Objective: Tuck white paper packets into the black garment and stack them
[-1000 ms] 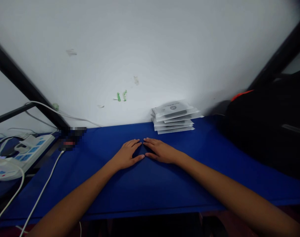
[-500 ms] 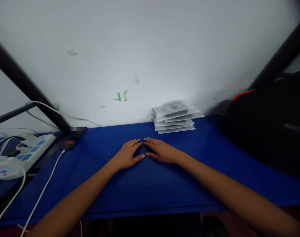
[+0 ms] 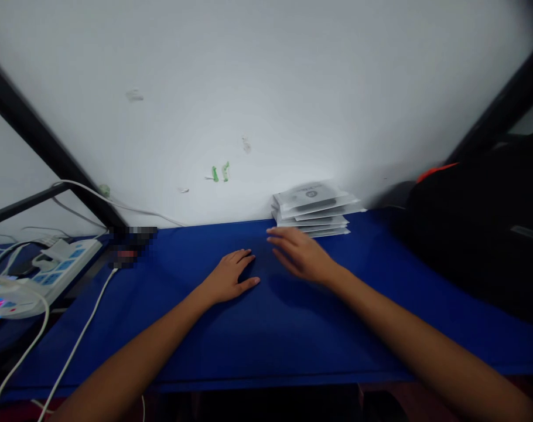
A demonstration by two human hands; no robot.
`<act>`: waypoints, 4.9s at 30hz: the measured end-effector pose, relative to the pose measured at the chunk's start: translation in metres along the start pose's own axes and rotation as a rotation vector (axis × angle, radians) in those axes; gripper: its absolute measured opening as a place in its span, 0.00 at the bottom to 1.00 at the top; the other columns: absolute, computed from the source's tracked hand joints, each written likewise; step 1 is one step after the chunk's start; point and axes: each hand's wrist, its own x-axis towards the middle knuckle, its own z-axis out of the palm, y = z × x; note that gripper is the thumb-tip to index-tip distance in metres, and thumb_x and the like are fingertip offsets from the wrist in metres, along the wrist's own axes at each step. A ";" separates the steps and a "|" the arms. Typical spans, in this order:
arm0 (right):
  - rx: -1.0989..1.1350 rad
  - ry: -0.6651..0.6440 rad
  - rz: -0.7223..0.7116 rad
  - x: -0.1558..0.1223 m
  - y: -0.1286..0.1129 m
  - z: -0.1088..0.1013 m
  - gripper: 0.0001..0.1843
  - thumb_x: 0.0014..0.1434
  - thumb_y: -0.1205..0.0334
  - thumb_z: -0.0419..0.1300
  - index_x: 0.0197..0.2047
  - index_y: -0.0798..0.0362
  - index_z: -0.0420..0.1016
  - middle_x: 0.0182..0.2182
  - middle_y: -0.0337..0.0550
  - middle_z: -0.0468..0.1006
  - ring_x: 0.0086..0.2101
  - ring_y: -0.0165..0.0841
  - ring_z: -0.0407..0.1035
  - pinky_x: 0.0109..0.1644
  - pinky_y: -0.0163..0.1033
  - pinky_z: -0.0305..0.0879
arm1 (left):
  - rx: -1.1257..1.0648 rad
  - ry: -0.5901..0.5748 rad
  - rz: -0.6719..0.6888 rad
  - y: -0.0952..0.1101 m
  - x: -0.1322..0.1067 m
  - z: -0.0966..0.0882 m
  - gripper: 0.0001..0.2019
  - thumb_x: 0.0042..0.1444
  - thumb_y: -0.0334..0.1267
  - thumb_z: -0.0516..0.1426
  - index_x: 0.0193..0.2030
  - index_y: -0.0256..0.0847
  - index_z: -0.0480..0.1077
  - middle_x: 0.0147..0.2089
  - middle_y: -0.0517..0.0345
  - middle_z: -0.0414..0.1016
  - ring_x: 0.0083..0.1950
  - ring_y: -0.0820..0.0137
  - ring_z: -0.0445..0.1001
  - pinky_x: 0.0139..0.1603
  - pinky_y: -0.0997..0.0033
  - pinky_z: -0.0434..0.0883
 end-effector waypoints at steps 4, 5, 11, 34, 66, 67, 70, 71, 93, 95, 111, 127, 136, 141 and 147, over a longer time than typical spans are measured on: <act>-0.255 0.314 0.182 -0.004 0.029 -0.039 0.23 0.61 0.67 0.50 0.60 0.53 0.65 0.58 0.54 0.69 0.58 0.47 0.62 0.61 0.57 0.59 | -0.023 -0.030 -0.018 0.001 0.000 -0.001 0.34 0.63 0.62 0.46 0.67 0.41 0.57 0.71 0.47 0.54 0.71 0.55 0.52 0.69 0.50 0.53; -0.319 0.315 0.237 -0.007 0.039 -0.044 0.25 0.59 0.69 0.50 0.61 0.55 0.64 0.59 0.55 0.67 0.59 0.47 0.60 0.62 0.57 0.58 | -0.026 -0.040 -0.026 0.001 0.000 -0.002 0.34 0.63 0.63 0.46 0.67 0.41 0.57 0.71 0.47 0.53 0.71 0.54 0.52 0.69 0.50 0.53; -0.495 0.132 0.366 -0.025 0.088 -0.036 0.26 0.56 0.69 0.53 0.59 0.60 0.67 0.59 0.60 0.67 0.57 0.51 0.62 0.59 0.58 0.59 | -0.019 -0.065 -0.053 0.002 0.001 -0.004 0.35 0.62 0.63 0.46 0.67 0.40 0.57 0.71 0.47 0.53 0.72 0.54 0.51 0.70 0.50 0.52; -0.635 0.175 0.558 -0.025 0.116 -0.031 0.19 0.55 0.72 0.50 0.49 0.57 0.71 0.40 0.55 0.73 0.42 0.46 0.64 0.41 0.46 0.62 | -0.010 0.010 0.003 -0.003 0.001 0.002 0.32 0.62 0.60 0.49 0.66 0.42 0.59 0.70 0.45 0.57 0.70 0.52 0.55 0.67 0.47 0.56; -0.212 -0.059 -0.293 -0.008 -0.018 0.001 0.14 0.64 0.72 0.45 0.43 0.56 0.72 0.35 0.49 0.74 0.34 0.36 0.63 0.30 0.37 0.59 | -0.635 0.667 -0.428 -0.051 0.008 -0.025 0.14 0.48 0.33 0.56 0.44 0.41 0.70 0.47 0.51 0.72 0.49 0.61 0.71 0.53 0.54 0.69; -0.206 -0.080 -0.292 -0.008 -0.019 0.003 0.13 0.64 0.71 0.46 0.43 0.56 0.71 0.35 0.48 0.74 0.34 0.36 0.64 0.30 0.37 0.59 | -0.569 0.627 -0.355 -0.044 0.006 -0.028 0.12 0.50 0.34 0.56 0.44 0.42 0.71 0.47 0.51 0.72 0.50 0.61 0.71 0.54 0.53 0.68; -0.178 -0.122 -0.274 -0.008 -0.020 0.008 0.12 0.63 0.71 0.48 0.44 0.56 0.71 0.35 0.48 0.74 0.34 0.35 0.65 0.30 0.36 0.60 | -0.307 0.419 0.006 -0.015 -0.001 -0.033 0.10 0.60 0.40 0.54 0.46 0.42 0.70 0.48 0.51 0.73 0.52 0.62 0.71 0.56 0.55 0.68; -0.163 -0.136 -0.265 -0.008 -0.020 0.010 0.12 0.62 0.71 0.49 0.44 0.57 0.71 0.36 0.48 0.74 0.35 0.36 0.65 0.30 0.37 0.61 | -0.244 0.358 0.091 -0.004 -0.003 -0.034 0.11 0.62 0.44 0.54 0.47 0.42 0.70 0.48 0.51 0.73 0.52 0.62 0.71 0.56 0.56 0.68; -0.027 -0.201 -0.255 -0.013 -0.016 0.021 0.16 0.57 0.70 0.53 0.49 0.56 0.67 0.43 0.51 0.74 0.40 0.37 0.69 0.37 0.39 0.69 | 0.039 0.302 0.348 0.023 -0.010 -0.017 0.15 0.58 0.35 0.55 0.52 0.39 0.66 0.54 0.43 0.70 0.54 0.57 0.70 0.54 0.53 0.71; -0.011 -0.191 -0.246 -0.013 -0.016 0.020 0.14 0.57 0.69 0.54 0.48 0.56 0.67 0.41 0.51 0.74 0.40 0.37 0.69 0.37 0.39 0.69 | 0.057 0.366 0.389 0.026 -0.010 -0.017 0.11 0.60 0.35 0.55 0.49 0.38 0.68 0.52 0.44 0.71 0.52 0.59 0.71 0.53 0.55 0.71; 0.071 0.012 -0.188 -0.011 -0.017 0.016 0.07 0.64 0.69 0.48 0.44 0.53 0.64 0.37 0.50 0.74 0.36 0.36 0.68 0.35 0.39 0.69 | 0.159 0.595 0.449 0.037 -0.012 -0.023 0.07 0.63 0.31 0.52 0.47 0.40 0.69 0.42 0.52 0.75 0.43 0.66 0.74 0.46 0.63 0.72; 0.225 0.021 -0.181 -0.010 -0.026 0.014 0.09 0.63 0.72 0.47 0.40 0.53 0.65 0.34 0.47 0.74 0.33 0.33 0.67 0.35 0.36 0.66 | 0.370 0.644 0.534 0.041 -0.011 -0.029 0.05 0.65 0.30 0.52 0.40 0.38 0.69 0.37 0.55 0.76 0.39 0.67 0.73 0.42 0.65 0.69; 0.286 0.245 -0.018 -0.009 0.006 -0.004 0.05 0.65 0.65 0.53 0.37 0.51 0.68 0.32 0.43 0.74 0.32 0.33 0.69 0.36 0.38 0.65 | 0.456 0.762 0.367 -0.008 -0.006 -0.056 0.06 0.63 0.28 0.51 0.38 0.37 0.68 0.34 0.53 0.74 0.36 0.66 0.71 0.36 0.66 0.68; 0.266 0.303 0.172 -0.011 0.024 -0.008 0.07 0.64 0.58 0.57 0.34 0.50 0.69 0.26 0.39 0.73 0.27 0.33 0.68 0.31 0.37 0.62 | 0.351 0.715 0.275 -0.035 -0.010 -0.069 0.07 0.64 0.29 0.50 0.39 0.39 0.68 0.37 0.52 0.73 0.38 0.65 0.70 0.40 0.65 0.69; 0.311 0.111 0.237 -0.015 0.035 -0.002 0.08 0.65 0.57 0.54 0.35 0.51 0.68 0.28 0.40 0.73 0.28 0.33 0.68 0.31 0.36 0.63 | -0.032 0.505 0.181 -0.024 -0.012 -0.058 0.07 0.65 0.41 0.53 0.40 0.40 0.66 0.41 0.53 0.71 0.43 0.67 0.71 0.45 0.65 0.70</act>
